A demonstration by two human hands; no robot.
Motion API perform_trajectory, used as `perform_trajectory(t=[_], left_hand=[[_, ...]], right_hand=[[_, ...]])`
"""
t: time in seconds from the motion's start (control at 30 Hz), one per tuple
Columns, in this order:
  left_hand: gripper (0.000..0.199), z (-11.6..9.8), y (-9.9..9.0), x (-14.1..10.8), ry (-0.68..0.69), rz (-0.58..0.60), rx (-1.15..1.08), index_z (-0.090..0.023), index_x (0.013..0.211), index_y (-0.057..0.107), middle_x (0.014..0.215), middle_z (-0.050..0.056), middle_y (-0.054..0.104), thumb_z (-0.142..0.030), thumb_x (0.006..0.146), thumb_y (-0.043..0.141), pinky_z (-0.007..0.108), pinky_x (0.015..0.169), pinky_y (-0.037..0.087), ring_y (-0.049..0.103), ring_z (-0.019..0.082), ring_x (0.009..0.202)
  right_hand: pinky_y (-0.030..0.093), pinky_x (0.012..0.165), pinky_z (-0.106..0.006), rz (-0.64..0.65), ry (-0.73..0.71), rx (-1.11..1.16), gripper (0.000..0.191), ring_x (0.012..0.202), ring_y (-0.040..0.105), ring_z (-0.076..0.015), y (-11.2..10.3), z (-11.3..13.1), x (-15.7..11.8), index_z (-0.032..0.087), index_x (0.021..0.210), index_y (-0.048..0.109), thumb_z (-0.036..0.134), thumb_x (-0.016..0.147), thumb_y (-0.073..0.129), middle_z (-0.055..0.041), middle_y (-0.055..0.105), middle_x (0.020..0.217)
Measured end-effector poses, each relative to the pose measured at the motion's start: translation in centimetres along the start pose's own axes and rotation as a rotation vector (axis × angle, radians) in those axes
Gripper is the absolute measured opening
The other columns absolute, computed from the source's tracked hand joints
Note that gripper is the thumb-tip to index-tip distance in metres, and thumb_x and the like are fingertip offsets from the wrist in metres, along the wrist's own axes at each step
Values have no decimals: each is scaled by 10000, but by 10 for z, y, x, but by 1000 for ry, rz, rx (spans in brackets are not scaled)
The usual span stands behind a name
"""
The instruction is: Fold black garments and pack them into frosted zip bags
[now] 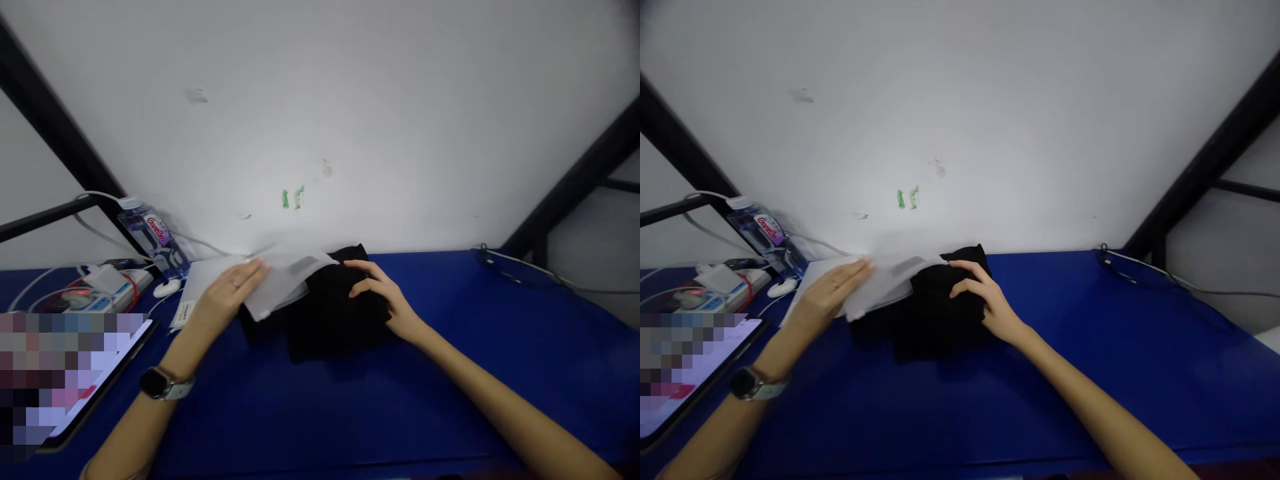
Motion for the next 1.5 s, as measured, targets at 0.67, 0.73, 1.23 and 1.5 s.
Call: perform_trajectory(t=[0.67,0.73,1.23,1.5], left_hand=[[610,82,56,-104,-557,743,-111,-240,1385,495,1438,107,488,-399,801,570,467,1066,398,442,323,1330],[603,65,48,-65,-501,646,-201,-245,1410,457,1470,102,449,-453,849,532,482,1084,369,416,316,1348],[386,-47,63,20,-198,447,-479,-318,1301,526,1349,32,558,-386,921,531,483,1096,287,428,246,1304],[365,-19,57,16,-314,430,-166,-233,1198,581,1118,63,676,-160,862,457,523,1038,304,578,259,1090]], right_hand=[[419,1023,-452,221,0,-240,688,1217,506,-218,2,-9,24,255,1195,579,-75,650,322,-71,566,1253],[432,1020,-445,318,-57,-280,751,1226,508,-215,19,2,32,261,1341,480,-79,688,326,-79,565,1289],[382,1001,-453,516,102,-385,565,1223,512,-217,1,-34,5,232,992,657,-82,650,335,-42,665,1113],[398,972,-434,510,259,-387,295,1104,573,-234,-17,-40,-18,258,1149,607,229,892,466,-59,634,1170]])
Point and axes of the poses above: each hand's wrist, its own x-axis towards the middle knuckle, its own y-axis out of the palm, z = x × y, the point moved 9 cm from there along x, towards the middle knuckle
